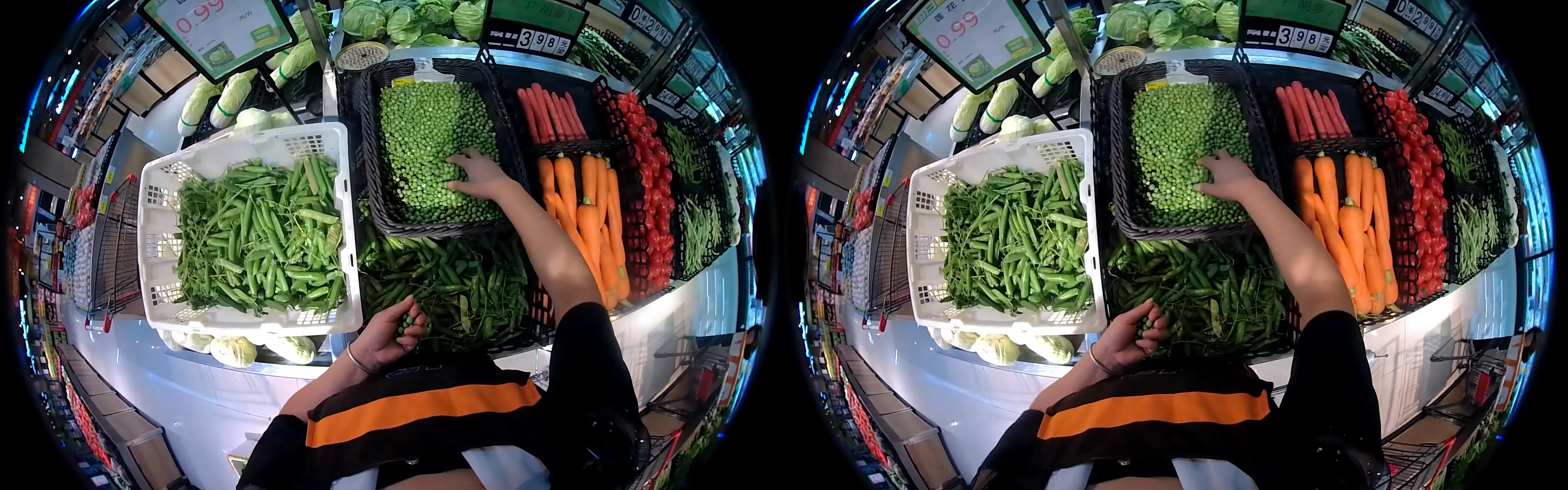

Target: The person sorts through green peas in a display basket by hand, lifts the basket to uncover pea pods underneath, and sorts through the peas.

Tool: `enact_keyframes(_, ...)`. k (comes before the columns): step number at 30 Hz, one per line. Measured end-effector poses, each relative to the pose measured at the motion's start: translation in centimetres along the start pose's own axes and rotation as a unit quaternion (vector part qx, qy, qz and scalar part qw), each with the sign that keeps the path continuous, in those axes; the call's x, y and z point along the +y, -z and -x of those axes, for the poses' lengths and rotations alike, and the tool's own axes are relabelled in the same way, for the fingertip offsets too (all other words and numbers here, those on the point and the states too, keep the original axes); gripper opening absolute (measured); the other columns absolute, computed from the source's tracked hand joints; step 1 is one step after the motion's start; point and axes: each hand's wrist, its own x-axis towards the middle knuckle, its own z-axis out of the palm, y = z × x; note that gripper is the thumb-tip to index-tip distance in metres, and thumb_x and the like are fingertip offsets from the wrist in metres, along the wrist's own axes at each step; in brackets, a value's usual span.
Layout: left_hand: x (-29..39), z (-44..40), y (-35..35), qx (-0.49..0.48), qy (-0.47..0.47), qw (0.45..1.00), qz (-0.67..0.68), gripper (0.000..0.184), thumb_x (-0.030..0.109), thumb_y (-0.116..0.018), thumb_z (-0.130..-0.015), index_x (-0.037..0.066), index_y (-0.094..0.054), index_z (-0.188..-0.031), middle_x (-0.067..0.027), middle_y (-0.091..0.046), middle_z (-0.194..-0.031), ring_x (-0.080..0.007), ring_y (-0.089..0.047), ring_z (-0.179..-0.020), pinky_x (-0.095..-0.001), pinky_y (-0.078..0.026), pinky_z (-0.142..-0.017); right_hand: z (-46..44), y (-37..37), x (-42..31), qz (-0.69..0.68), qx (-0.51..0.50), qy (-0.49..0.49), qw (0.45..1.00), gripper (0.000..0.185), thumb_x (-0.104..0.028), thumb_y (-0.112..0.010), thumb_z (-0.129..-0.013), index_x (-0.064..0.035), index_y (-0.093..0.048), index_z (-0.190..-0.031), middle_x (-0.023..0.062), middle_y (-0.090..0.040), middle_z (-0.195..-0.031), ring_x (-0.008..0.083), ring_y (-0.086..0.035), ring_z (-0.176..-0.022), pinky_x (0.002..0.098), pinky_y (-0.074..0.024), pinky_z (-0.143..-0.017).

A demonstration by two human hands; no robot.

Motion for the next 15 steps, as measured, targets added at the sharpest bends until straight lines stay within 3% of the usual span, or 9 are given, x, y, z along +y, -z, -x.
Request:
enact_keyframes(1, 0.0, 0.1, -0.6, -0.01, 0.003, 0.999, -0.045, 0.028, 0.031, -0.041, -0.097, 0.008, -0.049, -0.083, -0.0022, -0.044, -0.076, -0.0078, -0.037, -0.059, -0.0159, -0.026, -0.042, 1.3, -0.8, 1.1, -0.083, 0.083, 0.044, 0.992, 0.053, -0.038, -0.059, -0.083, -0.0147, -0.047, -0.129, 0.0167, -0.031, -0.141, 0.0371, -0.04, -0.122, 0.0438, -0.0379, -0.099)
enact_keyframes(2, 0.1, 0.6, -1.7, -0.012, 0.005, 0.999, -0.047, 0.028, 0.031, -0.041, -0.097, 0.008, -0.049, -0.083, -0.0022, -0.044, -0.076, -0.0078, -0.037, -0.059, -0.0159, -0.026, -0.042, 2.8, -1.1, 1.1, -0.083, 0.085, 0.042, 0.992, 0.053, -0.038, -0.059, -0.083, -0.0147, -0.047, -0.129, 0.0167, -0.031, -0.141, 0.0371, -0.04, -0.122, 0.0438, -0.0379, -0.099)
enact_keyframes(4, 0.4, 2.0, -4.7, -0.035, -0.022, 0.982, -0.186, 0.029, 0.033, -0.044, -0.096, 0.009, -0.048, -0.081, -0.0015, -0.043, -0.07, -0.0067, -0.034, -0.054, -0.0169, -0.023, -0.04, 5.8, -1.7, 0.7, -0.019, 0.203, 0.059, 0.977, 0.044, -0.034, -0.055, -0.085, -0.0117, -0.053, -0.123, 0.0166, -0.038, -0.137, 0.0364, -0.039, -0.123, 0.0437, -0.0376, -0.098)
enact_keyframes(5, 0.5, 2.5, -6.0, -0.061, -0.037, 0.972, -0.224, 0.031, 0.035, -0.043, -0.096, 0.008, -0.047, -0.08, -0.0006, -0.041, -0.066, -0.006, -0.031, -0.05, -0.0171, -0.021, -0.039, 6.8, -2.7, 0.7, -0.096, 0.23, 0.101, 0.963, 0.035, -0.028, -0.053, -0.086, -0.0054, -0.059, -0.112, 0.0167, -0.053, -0.122, 0.0336, -0.049, -0.113, 0.0421, -0.0415, -0.092)
enact_keyframes(6, 0.3, 3.3, -8.2, -0.084, -0.028, 0.971, -0.22, 0.031, 0.035, -0.043, -0.096, 0.008, -0.047, -0.081, 0.0, -0.04, -0.063, -0.006, -0.031, -0.048, -0.0179, -0.021, -0.038, 7.2, -2.6, 0.4, -0.095, 0.226, 0.103, 0.964, 0.035, -0.028, -0.053, -0.086, -0.0054, -0.059, -0.112, 0.0167, -0.053, -0.122, 0.0336, -0.049, -0.113, 0.0421, -0.0415, -0.092)
enact_keyframes(8, -1.0, 4.7, -12.9, -0.197, -0.053, 0.942, -0.266, 0.032, 0.031, -0.04, -0.097, 0.006, -0.049, -0.079, -0.003, -0.044, -0.063, -0.0059, -0.034, -0.047, -0.0185, -0.022, -0.037, 7.9, -2.4, -0.1, -0.132, 0.143, 0.101, 0.976, 0.027, -0.023, -0.052, -0.086, -0.0031, -0.064, -0.099, 0.0149, -0.063, -0.099, 0.0298, -0.059, -0.092, 0.0388, -0.0459, -0.081)
enact_keyframes(9, -1.8, 6.0, -15.9, -0.195, -0.067, 0.911, -0.357, 0.031, 0.029, -0.041, -0.097, 0.005, -0.049, -0.078, -0.0043, -0.046, -0.066, -0.0078, -0.038, -0.046, -0.0188, -0.026, -0.038, 7.5, -3.1, -0.1, -0.163, 0.201, 0.125, 0.958, 0.025, -0.021, -0.052, -0.086, -0.0004, -0.065, -0.091, 0.0139, -0.065, -0.082, 0.0286, -0.061, -0.079, 0.0382, -0.0466, -0.072)
enact_keyframes(11, -3.4, 8.8, -22.0, -0.199, -0.034, 0.869, -0.451, 0.028, 0.026, -0.046, -0.095, 0.003, -0.052, -0.08, -0.0059, -0.052, -0.075, -0.0115, -0.047, -0.048, -0.0204, -0.038, -0.044, 6.8, -2.6, -0.5, -0.189, 0.187, 0.119, 0.957, 0.024, -0.021, -0.053, -0.085, -0.0006, -0.065, -0.091, 0.0142, -0.065, -0.083, 0.0284, -0.061, -0.079, 0.0379, -0.0473, -0.072)
enact_keyframes(15, -4.9, 10.5, -24.5, -0.376, -0.136, 0.733, -0.55, 0.026, 0.021, -0.046, -0.094, 0.002, -0.051, -0.078, -0.0063, -0.052, -0.073, -0.0118, -0.048, -0.051, -0.0217, -0.038, -0.046, 3.2, -2.6, -0.7, -0.189, 0.234, 0.13, 0.945, 0.022, -0.019, -0.056, -0.084, -0.0016, -0.066, -0.093, 0.0137, -0.066, -0.086, 0.0267, -0.063, -0.08, 0.0366, -0.0486, -0.071)
